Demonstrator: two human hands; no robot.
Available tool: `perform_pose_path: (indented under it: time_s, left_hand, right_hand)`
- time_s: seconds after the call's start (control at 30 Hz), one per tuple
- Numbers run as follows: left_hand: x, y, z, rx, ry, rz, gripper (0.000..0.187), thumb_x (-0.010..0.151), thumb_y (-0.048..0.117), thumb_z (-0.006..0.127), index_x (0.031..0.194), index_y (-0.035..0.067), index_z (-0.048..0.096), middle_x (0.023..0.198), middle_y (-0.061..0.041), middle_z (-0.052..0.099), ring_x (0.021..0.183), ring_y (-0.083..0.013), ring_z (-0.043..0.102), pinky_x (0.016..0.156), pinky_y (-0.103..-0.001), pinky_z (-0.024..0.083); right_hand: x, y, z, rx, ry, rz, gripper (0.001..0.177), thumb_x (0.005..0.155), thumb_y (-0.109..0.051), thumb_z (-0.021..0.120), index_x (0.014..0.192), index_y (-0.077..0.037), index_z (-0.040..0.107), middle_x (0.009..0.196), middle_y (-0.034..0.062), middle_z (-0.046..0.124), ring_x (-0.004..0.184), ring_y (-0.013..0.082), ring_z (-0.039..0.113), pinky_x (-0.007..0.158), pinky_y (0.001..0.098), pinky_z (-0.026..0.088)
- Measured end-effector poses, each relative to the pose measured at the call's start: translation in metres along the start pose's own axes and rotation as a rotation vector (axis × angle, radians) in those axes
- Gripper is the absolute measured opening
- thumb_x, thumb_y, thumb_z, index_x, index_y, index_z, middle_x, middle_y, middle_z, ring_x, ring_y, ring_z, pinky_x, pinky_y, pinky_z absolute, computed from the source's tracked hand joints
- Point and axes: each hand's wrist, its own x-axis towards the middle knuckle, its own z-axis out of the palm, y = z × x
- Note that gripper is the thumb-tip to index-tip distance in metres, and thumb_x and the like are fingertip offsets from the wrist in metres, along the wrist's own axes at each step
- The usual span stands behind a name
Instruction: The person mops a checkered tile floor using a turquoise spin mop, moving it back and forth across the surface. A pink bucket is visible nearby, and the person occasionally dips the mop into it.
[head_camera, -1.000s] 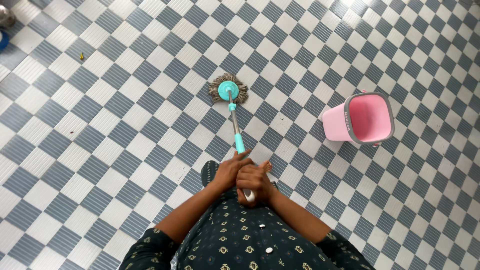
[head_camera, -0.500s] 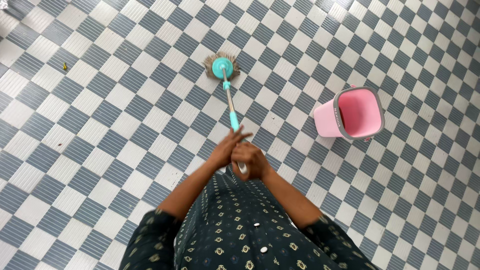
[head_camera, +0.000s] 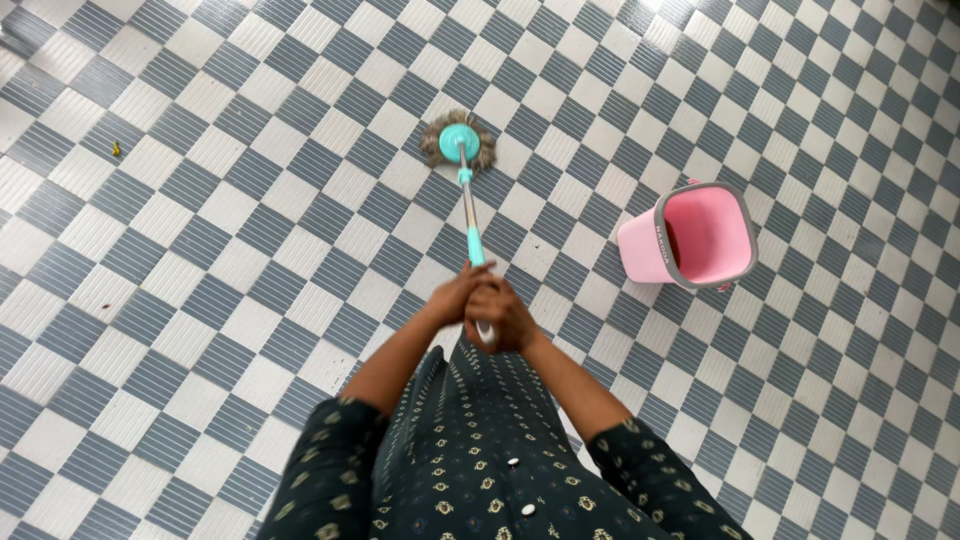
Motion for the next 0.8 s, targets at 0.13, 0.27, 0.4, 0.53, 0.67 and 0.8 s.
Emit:
perform_pose_path:
  time_s: [0.13, 0.27, 0.4, 0.53, 0.67, 0.8]
  left_hand:
    - [0.034, -0.013, 0.001, 0.304, 0.11, -0.056, 0.054, 0.086, 0.019, 0.072, 0.137, 0.03, 0.059, 0.164, 0.007, 0.032, 0.146, -0.0372, 0.038, 0.103, -0.045, 0.053]
    - [0.014, 0.015, 0.011, 0.144, 0.09, -0.027, 0.057, 0.086, 0.016, 0.067, 0.14, 0.025, 0.054, 0.166, 0.006, 0.031, 0.141, -0.031, 0.048, 0.099, -0.045, 0.055]
    - [-0.054, 0.068, 0.023, 0.018, 0.055, 0.035, 0.042, 0.087, 0.015, 0.069, 0.127, 0.016, 0.056, 0.168, -0.006, 0.032, 0.134, -0.0364, 0.057, 0.089, -0.04, 0.063]
    - [-0.087, 0.117, 0.019, -0.137, 0.027, 0.076, 0.058, 0.09, 0.013, 0.063, 0.147, 0.021, 0.051, 0.164, -0.005, 0.039, 0.108, -0.0345, 0.071, 0.091, -0.043, 0.06]
    - [-0.064, 0.108, 0.033, -0.02, 0.058, 0.116, 0.049, 0.089, 0.012, 0.063, 0.136, 0.016, 0.053, 0.163, -0.003, 0.043, 0.109, -0.0306, 0.073, 0.089, -0.041, 0.062]
    - [-0.008, 0.061, 0.042, -0.088, 0.112, 0.16, 0.052, 0.087, 0.011, 0.068, 0.137, 0.016, 0.057, 0.161, -0.003, 0.04, 0.121, -0.0353, 0.062, 0.094, -0.044, 0.058]
  right_hand:
    - [0.0, 0.022, 0.007, -0.05, 0.008, 0.211, 0.003, 0.082, -0.014, 0.068, 0.085, -0.014, 0.068, 0.092, 0.0022, 0.071, 0.099, 0.0174, 0.068, 0.115, 0.0465, 0.031]
    - [-0.012, -0.004, -0.014, -0.028, 0.002, 0.181, 0.006, 0.079, -0.012, 0.067, 0.085, -0.014, 0.067, 0.095, 0.0044, 0.072, 0.097, 0.0177, 0.068, 0.11, 0.044, 0.031]
    - [-0.026, -0.069, -0.049, 0.063, -0.05, 0.197, 0.006, 0.073, -0.01, 0.067, 0.08, -0.011, 0.066, 0.084, 0.0065, 0.07, 0.085, 0.0196, 0.067, 0.104, 0.0406, 0.034]
    - [-0.024, -0.102, -0.078, 0.217, 0.079, 0.115, 0.006, 0.067, -0.007, 0.067, 0.069, -0.011, 0.062, 0.071, 0.0052, 0.066, 0.074, 0.0196, 0.066, 0.101, 0.0432, 0.043]
    - [-0.024, -0.077, -0.074, 0.246, 0.204, 0.001, 0.011, 0.064, -0.006, 0.068, 0.064, -0.01, 0.058, 0.066, 0.005, 0.062, 0.068, 0.0203, 0.064, 0.087, 0.0382, 0.051]
    - [-0.026, -0.024, -0.054, 0.083, 0.198, 0.024, 0.009, 0.065, -0.008, 0.07, 0.068, -0.01, 0.062, 0.073, 0.0055, 0.067, 0.075, 0.0221, 0.068, 0.089, 0.0381, 0.053]
